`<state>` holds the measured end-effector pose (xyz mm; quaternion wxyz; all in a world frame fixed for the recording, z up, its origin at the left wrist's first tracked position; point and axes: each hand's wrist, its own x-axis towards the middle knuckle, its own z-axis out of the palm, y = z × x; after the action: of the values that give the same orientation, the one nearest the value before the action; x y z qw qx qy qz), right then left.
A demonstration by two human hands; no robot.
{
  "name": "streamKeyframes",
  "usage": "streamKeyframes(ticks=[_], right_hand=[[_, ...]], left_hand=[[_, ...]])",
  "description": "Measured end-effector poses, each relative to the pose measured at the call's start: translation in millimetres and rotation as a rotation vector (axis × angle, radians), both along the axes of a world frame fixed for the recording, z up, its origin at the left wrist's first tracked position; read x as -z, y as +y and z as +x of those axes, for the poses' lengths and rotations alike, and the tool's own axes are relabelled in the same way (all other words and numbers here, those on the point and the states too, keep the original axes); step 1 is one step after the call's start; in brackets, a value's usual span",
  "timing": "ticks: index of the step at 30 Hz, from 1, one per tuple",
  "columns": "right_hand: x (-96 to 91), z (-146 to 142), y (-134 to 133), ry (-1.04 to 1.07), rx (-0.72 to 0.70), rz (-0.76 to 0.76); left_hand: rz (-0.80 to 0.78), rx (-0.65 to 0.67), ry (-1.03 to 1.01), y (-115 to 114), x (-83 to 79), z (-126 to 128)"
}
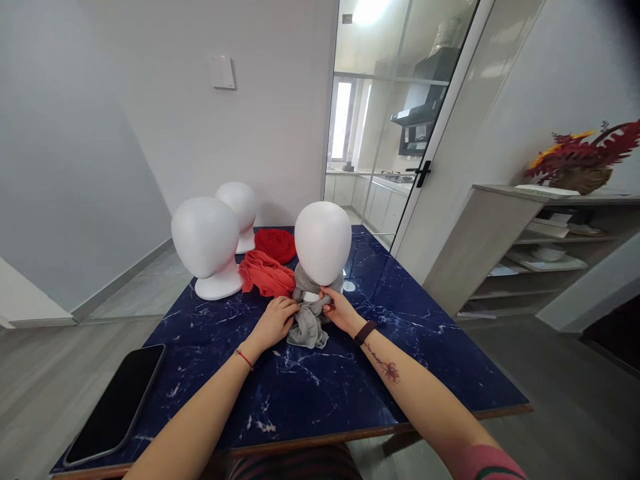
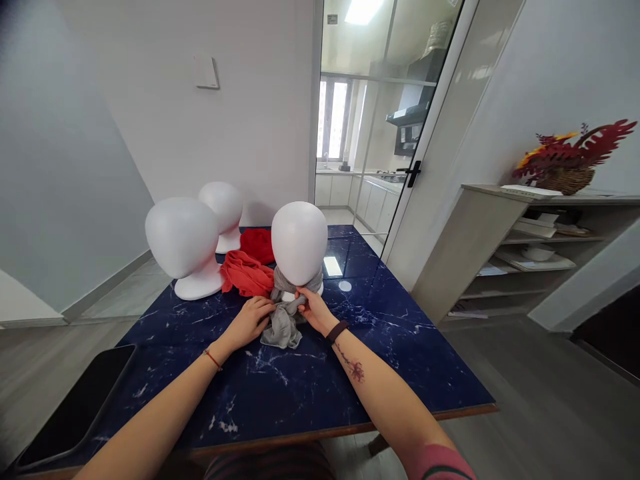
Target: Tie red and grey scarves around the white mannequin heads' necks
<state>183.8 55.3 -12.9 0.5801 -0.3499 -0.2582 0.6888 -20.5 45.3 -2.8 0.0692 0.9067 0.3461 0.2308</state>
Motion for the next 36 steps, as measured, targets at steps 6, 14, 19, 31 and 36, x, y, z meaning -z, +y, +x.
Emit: streamKeyframes(ticks=[6,14,19,31,36], right_hand=[[-2.2,5.6,6.1,0.078,0.071,-0.025],[-7.2,2.7,1.1,0.09,0.029,-0.057],[3.2,-11.4,-5.8,-0.199,-0.028,0.047],[-10.0,-0.1,-3.0,0.076,-0.111,-0.077],[-14.7,-6.0,-7.9,0.209,-0.157,-0.064]], left_hand=[[-0.009,0.034,0.028,-1.7,-1.4,0.8],[-0.154,-0.13,-0.254,1.6,-2.8,-4.1],[-0.096,-0.03,-0.386,-12.2,-9.2,1.5],[-0.077,0.074,-0.043,-13.5,-9.9,3.2],[-0.023,0.131,-0.011,-14.7,-10.2,9.3]])
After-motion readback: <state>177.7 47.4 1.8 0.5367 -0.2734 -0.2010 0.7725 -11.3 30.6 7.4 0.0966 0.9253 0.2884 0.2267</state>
